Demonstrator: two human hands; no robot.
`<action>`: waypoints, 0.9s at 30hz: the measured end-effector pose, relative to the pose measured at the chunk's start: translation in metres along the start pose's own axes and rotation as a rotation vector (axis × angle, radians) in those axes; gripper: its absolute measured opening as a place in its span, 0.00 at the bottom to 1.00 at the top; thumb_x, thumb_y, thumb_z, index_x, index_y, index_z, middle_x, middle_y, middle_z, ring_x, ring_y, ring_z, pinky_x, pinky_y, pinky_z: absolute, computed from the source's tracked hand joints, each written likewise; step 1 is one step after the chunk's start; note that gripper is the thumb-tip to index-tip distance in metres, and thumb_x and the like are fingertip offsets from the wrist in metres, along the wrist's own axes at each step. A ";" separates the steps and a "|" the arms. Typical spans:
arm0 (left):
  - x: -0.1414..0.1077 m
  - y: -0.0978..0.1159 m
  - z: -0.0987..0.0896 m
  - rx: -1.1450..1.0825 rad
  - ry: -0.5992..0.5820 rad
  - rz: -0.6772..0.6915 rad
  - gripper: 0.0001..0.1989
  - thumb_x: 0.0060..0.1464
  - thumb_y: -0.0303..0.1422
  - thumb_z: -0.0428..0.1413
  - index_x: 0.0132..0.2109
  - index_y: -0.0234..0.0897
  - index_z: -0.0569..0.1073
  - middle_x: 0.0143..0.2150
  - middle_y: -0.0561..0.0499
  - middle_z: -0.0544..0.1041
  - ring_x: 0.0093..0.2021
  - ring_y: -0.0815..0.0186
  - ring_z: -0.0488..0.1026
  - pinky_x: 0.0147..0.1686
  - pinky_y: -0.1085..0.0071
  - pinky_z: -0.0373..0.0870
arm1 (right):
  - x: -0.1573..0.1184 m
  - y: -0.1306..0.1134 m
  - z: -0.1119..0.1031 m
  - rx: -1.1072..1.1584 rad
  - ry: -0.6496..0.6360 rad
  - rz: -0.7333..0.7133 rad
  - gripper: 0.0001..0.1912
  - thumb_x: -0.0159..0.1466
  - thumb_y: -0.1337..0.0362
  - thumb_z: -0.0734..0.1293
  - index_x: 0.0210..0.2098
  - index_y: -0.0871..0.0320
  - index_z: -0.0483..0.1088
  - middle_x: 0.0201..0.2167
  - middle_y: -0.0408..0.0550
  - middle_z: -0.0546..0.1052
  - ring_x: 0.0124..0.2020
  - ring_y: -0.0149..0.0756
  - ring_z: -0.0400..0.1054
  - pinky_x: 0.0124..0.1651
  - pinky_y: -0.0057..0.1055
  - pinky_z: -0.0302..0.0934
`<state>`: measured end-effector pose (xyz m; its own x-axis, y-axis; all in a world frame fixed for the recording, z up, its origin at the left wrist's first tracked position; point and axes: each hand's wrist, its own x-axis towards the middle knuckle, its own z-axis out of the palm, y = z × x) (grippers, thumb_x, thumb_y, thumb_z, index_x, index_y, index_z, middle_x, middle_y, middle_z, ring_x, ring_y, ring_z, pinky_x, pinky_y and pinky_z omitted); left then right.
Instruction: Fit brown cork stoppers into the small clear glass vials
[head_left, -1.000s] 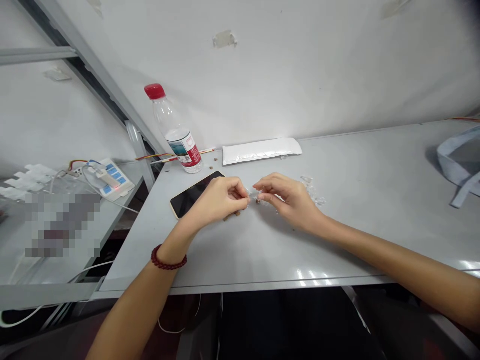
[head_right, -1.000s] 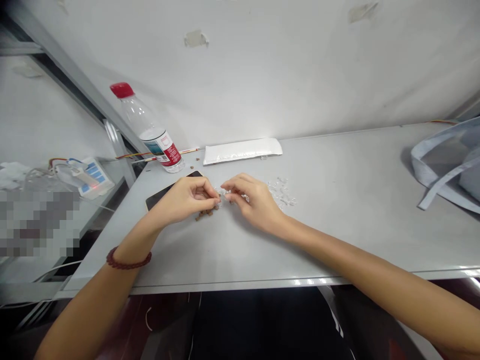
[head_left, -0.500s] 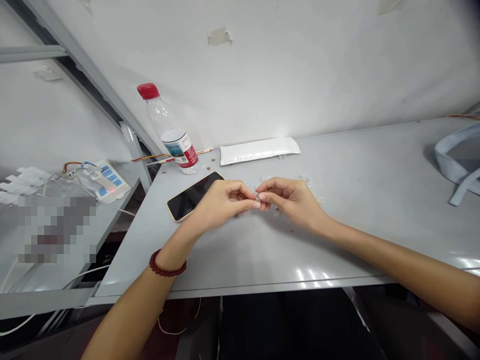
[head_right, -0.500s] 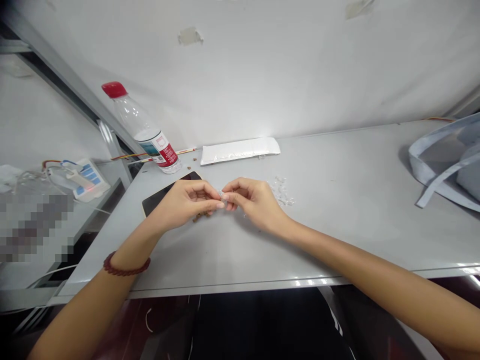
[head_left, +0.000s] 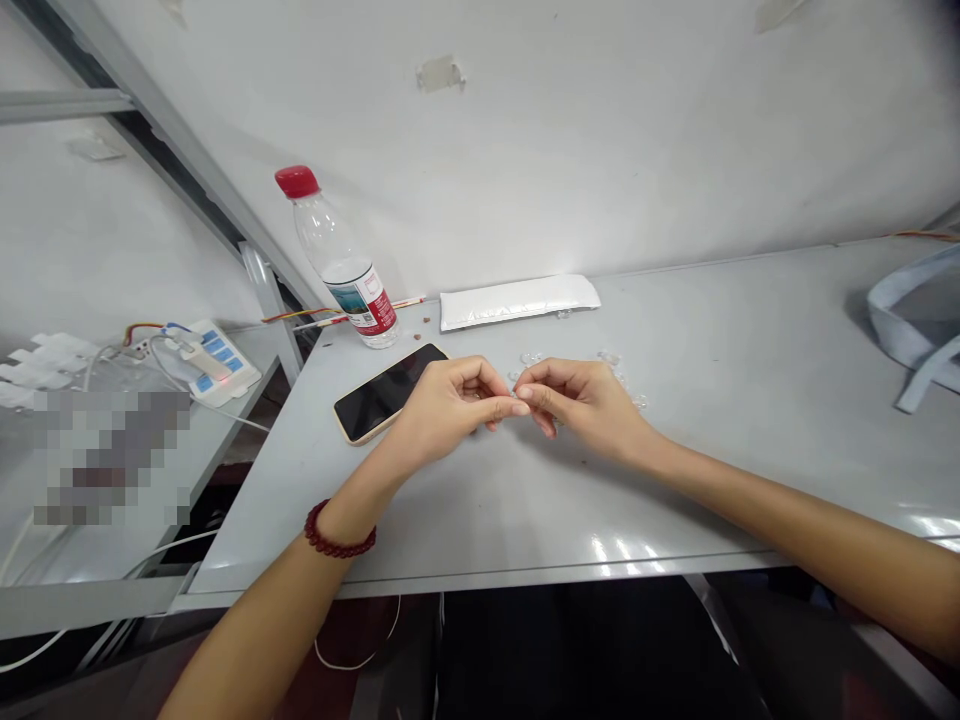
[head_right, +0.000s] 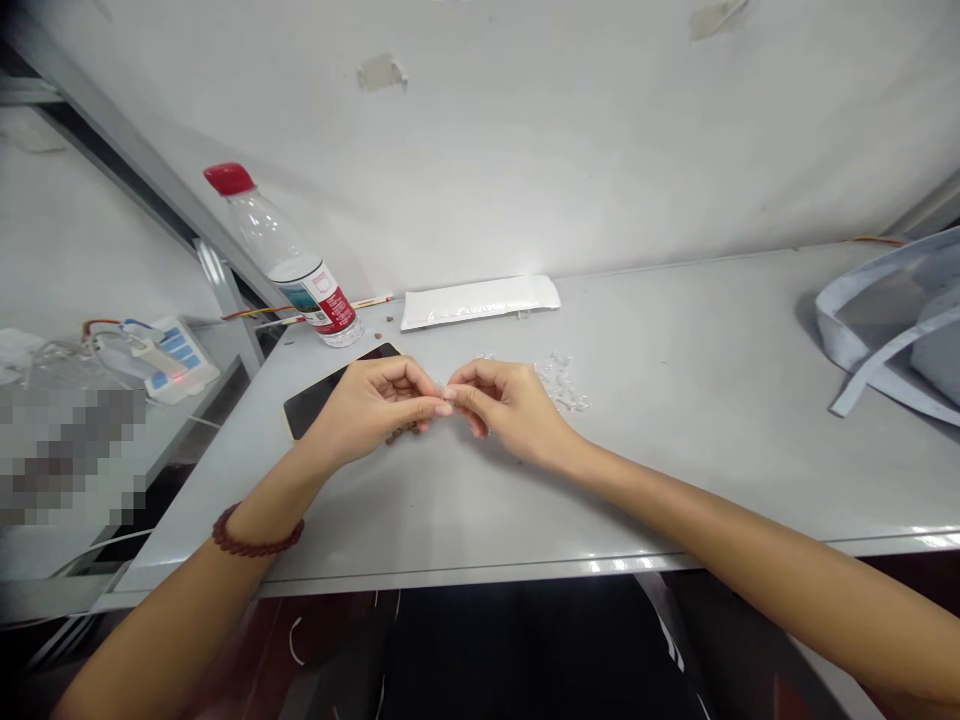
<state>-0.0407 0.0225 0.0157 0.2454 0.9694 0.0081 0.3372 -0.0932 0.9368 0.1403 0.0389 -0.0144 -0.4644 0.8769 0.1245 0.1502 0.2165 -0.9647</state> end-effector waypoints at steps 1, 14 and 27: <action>0.000 -0.001 0.001 -0.003 0.015 0.009 0.11 0.44 0.33 0.65 0.27 0.33 0.71 0.19 0.57 0.71 0.20 0.76 0.66 0.16 0.81 0.59 | 0.000 0.000 0.000 -0.002 -0.019 -0.004 0.12 0.65 0.60 0.63 0.29 0.60 0.70 0.15 0.37 0.65 0.17 0.24 0.58 0.24 0.25 0.53; -0.001 -0.012 0.002 -0.034 -0.184 0.108 0.10 0.48 0.34 0.61 0.23 0.35 0.74 0.23 0.52 0.73 0.27 0.69 0.66 0.28 0.73 0.64 | -0.014 -0.009 -0.002 0.219 -0.208 0.024 0.14 0.64 0.58 0.64 0.28 0.62 0.72 0.16 0.37 0.64 0.13 0.21 0.56 0.18 0.24 0.53; 0.001 0.002 -0.029 0.312 -0.190 -0.122 0.14 0.51 0.41 0.58 0.25 0.38 0.75 0.22 0.53 0.73 0.24 0.69 0.67 0.25 0.75 0.63 | -0.008 -0.013 -0.011 0.147 -0.172 -0.075 0.12 0.67 0.65 0.60 0.44 0.57 0.74 0.23 0.38 0.65 0.22 0.24 0.57 0.26 0.24 0.53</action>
<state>-0.0665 0.0304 0.0279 0.3404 0.9211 -0.1891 0.6277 -0.0729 0.7750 0.1515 0.0333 -0.0009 -0.6132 0.7718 0.1682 -0.0131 0.2030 -0.9791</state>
